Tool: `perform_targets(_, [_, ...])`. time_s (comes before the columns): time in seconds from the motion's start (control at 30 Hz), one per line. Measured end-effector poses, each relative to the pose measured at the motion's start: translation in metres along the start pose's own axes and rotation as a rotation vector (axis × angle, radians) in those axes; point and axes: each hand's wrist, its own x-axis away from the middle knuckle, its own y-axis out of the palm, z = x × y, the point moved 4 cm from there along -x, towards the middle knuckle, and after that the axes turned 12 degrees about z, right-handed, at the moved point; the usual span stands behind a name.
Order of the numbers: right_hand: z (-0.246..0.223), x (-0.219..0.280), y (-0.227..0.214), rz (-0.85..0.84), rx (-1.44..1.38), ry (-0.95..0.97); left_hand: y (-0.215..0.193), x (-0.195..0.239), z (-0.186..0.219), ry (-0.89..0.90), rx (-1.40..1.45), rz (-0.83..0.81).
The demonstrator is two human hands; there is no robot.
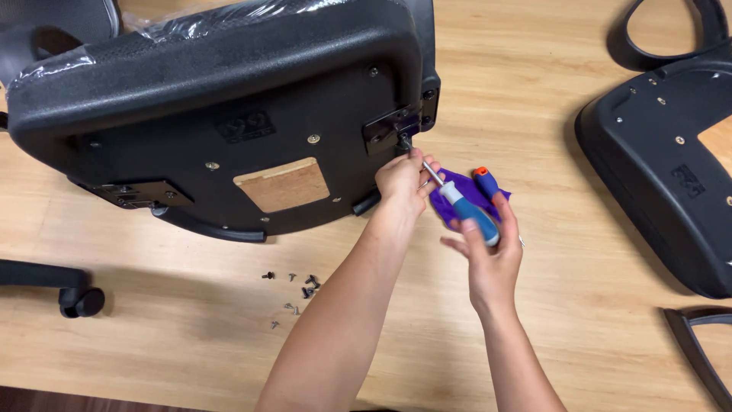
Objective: The person uses a screwdriver to unscrew the fasteners holding an armrest to the underside of an office chair seat, then detaches the armrest and sets it on the table. They gather the removed screws into a pile on the table and reposition the seat and armrest parts.
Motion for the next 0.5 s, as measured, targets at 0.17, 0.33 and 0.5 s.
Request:
perform_targets(0.17, [0.046,-0.001,-0.013,0.059,-0.117,0.480,0.004,0.024,0.008,-0.069,0.151,0.017])
perform_targets(0.33, [0.026,-0.002,-0.009,0.043,0.179,0.203,0.000,0.031,0.013,0.034,-0.030,0.015])
perform_targets(0.5, [0.018,-0.005,-0.003,-0.013,-0.036,0.104,0.000,0.016,0.006,0.018,0.016,-0.002])
